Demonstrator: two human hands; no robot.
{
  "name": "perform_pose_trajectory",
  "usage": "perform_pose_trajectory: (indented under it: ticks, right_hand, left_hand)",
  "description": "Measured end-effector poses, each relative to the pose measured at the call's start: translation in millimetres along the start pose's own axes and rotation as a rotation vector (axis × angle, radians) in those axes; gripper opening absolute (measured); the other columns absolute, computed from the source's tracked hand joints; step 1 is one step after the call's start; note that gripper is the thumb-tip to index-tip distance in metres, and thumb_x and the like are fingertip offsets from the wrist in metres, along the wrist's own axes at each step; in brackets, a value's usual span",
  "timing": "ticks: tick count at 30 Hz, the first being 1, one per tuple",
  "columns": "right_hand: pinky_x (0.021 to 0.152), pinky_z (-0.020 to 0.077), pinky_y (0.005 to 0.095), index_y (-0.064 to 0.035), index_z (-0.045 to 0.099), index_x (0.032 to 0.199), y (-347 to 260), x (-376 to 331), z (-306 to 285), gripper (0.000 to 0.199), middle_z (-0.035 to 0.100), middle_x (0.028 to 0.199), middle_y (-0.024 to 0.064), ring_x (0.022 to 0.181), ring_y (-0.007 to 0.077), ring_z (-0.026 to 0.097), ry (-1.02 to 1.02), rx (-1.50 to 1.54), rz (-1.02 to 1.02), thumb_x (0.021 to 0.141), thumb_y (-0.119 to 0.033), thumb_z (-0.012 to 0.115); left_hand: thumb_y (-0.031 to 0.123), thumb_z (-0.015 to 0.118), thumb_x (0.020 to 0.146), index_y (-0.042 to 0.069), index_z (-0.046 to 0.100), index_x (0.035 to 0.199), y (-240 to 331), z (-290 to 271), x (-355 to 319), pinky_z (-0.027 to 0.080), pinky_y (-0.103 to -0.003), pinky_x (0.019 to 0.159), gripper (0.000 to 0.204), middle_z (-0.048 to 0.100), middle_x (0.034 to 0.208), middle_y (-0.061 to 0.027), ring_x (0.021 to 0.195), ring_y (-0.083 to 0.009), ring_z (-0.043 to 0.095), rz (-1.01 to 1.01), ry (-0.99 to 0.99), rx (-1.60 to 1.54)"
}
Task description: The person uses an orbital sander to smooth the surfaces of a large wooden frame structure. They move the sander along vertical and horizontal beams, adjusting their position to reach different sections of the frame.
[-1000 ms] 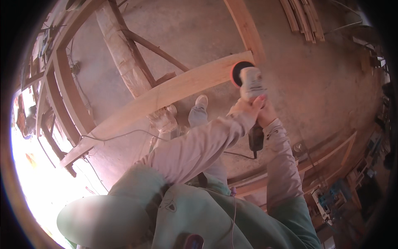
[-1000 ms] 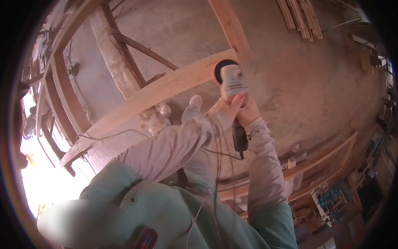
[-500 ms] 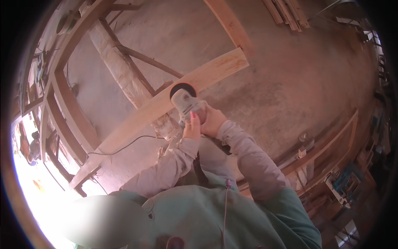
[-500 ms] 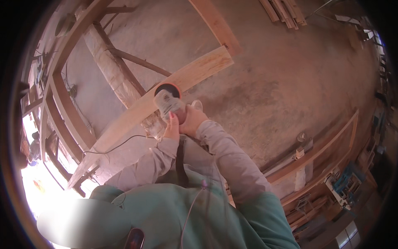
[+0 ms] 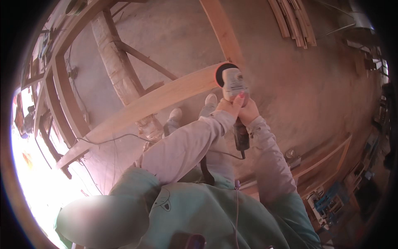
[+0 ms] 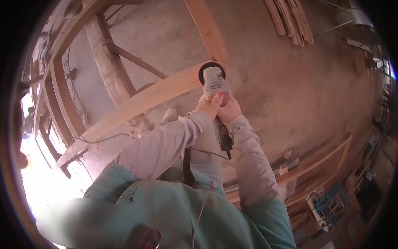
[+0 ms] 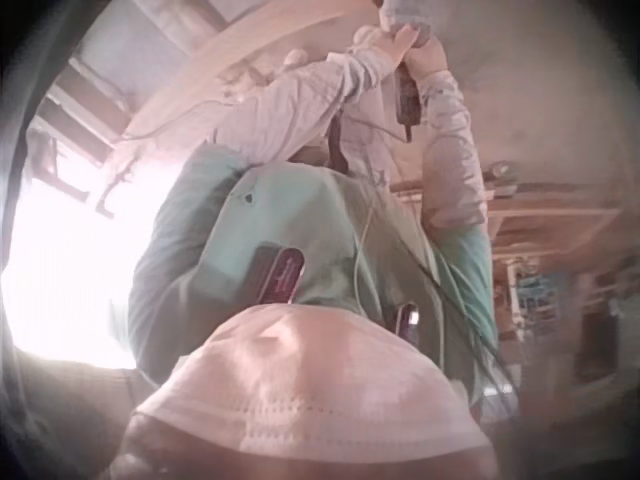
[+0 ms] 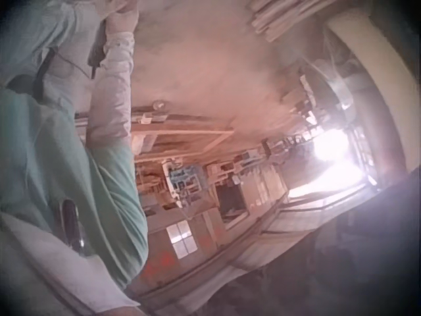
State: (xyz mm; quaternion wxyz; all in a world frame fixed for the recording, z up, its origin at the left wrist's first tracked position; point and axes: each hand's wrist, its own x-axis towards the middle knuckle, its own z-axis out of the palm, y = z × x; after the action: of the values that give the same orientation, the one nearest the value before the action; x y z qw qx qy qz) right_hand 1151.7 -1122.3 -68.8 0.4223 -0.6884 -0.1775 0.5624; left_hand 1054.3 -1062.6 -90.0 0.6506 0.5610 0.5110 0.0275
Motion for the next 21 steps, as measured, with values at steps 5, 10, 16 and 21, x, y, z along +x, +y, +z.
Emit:
perform_pose_trajectory:
  ticks: [5, 10, 16, 21]
  right_hand:
    - [0.082, 0.0502, 0.0335, -0.0019, 0.060, 0.110, 16, 7, -1, 0.049, 0.068, 0.103, 0.0171, 0.097, 0.0268, 0.065, -0.004, -0.190, 0.044, 0.071, -0.027, 0.076]
    - [0.081, 0.0514, 0.0370, -0.0025, 0.063, 0.103, 10, 6, 44, 0.053, 0.067, 0.098, 0.0223, 0.095, 0.0359, 0.065, -0.069, -0.523, 0.085, 0.067, -0.038, 0.078]
    - [0.076, 0.0518, 0.0330, -0.0047, 0.064, 0.103, 8, 20, -21, 0.046, 0.070, 0.094, 0.0140, 0.088, 0.0246, 0.068, -0.007, -0.127, 0.107, 0.068, -0.032, 0.079]
    - [0.079, 0.0503, 0.0395, -0.0021, 0.059, 0.107, 31, 8, 21, 0.052, 0.068, 0.095, 0.0195, 0.090, 0.0343, 0.066, -0.157, -0.367, -0.108, 0.072, -0.037, 0.074]
  left_hand:
    - [0.047, 0.049, 0.094, 0.001, 0.063, 0.110, 1, 2, -16, 0.049, -0.038, 0.084, 0.050, 0.067, 0.097, -0.0196, 0.096, -0.0332, 0.065, 0.005, 0.040, -0.143]
    - [0.041, 0.051, 0.095, 0.002, 0.061, 0.114, -28, -25, -52, 0.048, -0.036, 0.083, 0.044, 0.067, 0.100, -0.0175, 0.099, -0.0281, 0.063, 0.023, 0.359, -0.375]
    - [0.037, 0.051, 0.095, -0.001, 0.062, 0.111, 29, 7, -5, 0.049, -0.039, 0.082, 0.043, 0.068, 0.099, -0.0193, 0.096, -0.0319, 0.064, 0.034, 0.068, -0.061]
    - [0.030, 0.052, 0.096, -0.002, 0.064, 0.108, -38, -2, -40, 0.049, -0.037, 0.078, 0.036, 0.069, 0.098, -0.0141, 0.093, -0.0240, 0.065, 0.072, 0.219, -0.235]
